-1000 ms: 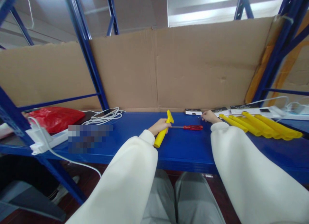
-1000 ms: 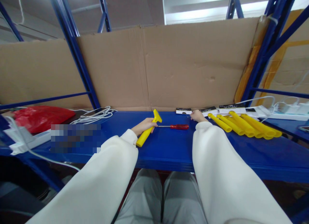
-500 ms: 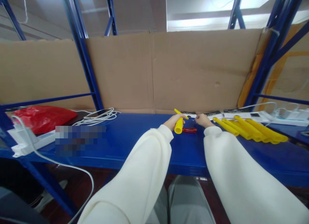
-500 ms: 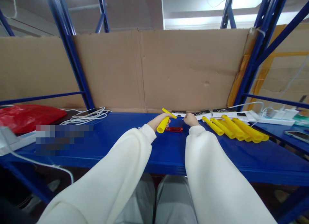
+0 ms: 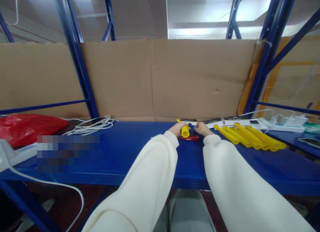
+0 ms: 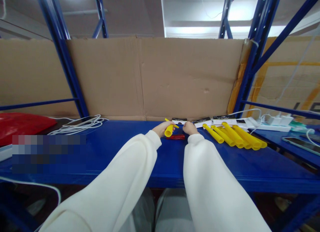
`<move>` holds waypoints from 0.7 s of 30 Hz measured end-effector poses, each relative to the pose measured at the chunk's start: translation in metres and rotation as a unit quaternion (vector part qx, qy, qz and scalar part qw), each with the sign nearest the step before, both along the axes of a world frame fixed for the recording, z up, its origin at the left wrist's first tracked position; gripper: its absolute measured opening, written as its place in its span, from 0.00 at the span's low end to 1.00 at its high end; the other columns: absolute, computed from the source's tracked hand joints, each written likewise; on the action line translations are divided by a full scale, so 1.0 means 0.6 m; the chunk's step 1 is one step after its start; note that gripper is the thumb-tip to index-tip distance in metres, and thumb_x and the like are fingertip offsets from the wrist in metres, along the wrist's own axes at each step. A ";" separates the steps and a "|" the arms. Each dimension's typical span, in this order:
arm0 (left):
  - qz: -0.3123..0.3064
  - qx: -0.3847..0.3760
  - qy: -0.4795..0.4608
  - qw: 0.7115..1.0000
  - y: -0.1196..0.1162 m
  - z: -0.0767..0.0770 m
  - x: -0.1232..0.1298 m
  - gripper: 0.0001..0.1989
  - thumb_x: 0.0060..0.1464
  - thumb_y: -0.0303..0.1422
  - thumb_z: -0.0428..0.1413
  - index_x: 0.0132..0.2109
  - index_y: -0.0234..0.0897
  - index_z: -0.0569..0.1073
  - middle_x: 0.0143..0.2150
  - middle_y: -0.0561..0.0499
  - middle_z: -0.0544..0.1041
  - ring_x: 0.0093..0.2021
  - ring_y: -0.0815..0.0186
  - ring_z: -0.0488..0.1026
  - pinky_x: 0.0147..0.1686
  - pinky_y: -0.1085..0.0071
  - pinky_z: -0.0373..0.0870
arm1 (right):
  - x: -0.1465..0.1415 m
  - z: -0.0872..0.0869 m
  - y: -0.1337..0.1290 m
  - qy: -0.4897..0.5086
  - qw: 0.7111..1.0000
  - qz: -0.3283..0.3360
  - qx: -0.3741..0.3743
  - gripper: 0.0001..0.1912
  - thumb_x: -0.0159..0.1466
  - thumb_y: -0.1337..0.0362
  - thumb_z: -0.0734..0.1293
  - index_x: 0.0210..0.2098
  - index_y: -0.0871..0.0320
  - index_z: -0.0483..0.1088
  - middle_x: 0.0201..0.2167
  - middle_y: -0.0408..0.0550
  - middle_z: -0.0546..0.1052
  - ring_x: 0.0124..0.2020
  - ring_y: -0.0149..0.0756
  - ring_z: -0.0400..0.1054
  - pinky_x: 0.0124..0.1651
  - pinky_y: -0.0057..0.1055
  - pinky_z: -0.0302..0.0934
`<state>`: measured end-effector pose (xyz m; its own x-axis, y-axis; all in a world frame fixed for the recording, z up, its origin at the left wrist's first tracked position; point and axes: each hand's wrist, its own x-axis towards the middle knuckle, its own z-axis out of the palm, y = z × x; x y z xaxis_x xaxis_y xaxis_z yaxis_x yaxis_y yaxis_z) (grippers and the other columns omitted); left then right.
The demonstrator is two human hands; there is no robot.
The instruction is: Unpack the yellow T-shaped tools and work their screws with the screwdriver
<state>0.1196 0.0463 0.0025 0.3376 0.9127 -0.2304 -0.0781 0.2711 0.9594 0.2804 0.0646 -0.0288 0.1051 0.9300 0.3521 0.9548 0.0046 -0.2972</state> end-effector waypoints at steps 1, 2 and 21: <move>0.016 -0.004 0.006 1.000 -0.001 0.002 0.000 0.02 0.59 0.25 0.53 0.40 0.31 0.69 0.19 0.56 0.69 0.16 0.72 0.63 0.17 0.79 0.61 | 0.000 -0.001 0.001 -0.001 1.000 0.002 -0.001 0.10 0.60 0.71 0.65 0.32 0.60 0.80 0.28 0.55 0.81 0.37 0.41 0.76 0.38 0.26 0.63; 0.029 -0.009 0.013 0.999 -0.003 0.005 -0.001 0.02 0.60 0.25 0.51 0.40 0.31 0.69 0.19 0.56 0.69 0.16 0.72 0.63 0.17 0.79 0.61 | 0.001 -0.001 0.002 -0.001 1.000 0.003 -0.003 0.10 0.60 0.71 0.65 0.32 0.60 0.80 0.28 0.55 0.81 0.36 0.40 0.76 0.37 0.26 0.63; 0.125 0.039 0.022 0.991 -0.054 0.017 -0.234 0.09 0.64 0.31 0.45 0.44 0.32 0.69 0.19 0.59 0.63 0.12 0.74 0.59 0.13 0.77 0.59 | -0.046 0.052 -0.025 0.018 0.975 0.178 -0.133 0.17 0.50 0.78 0.64 0.30 0.57 0.83 0.34 0.48 0.84 0.37 0.40 0.78 0.41 0.27 0.69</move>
<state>-0.0208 0.0138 0.0130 0.0888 0.9821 -0.1663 -0.0910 0.1743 0.9805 0.2526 0.0494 0.0026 -0.2335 0.9677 0.0953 0.8953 0.2522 -0.3672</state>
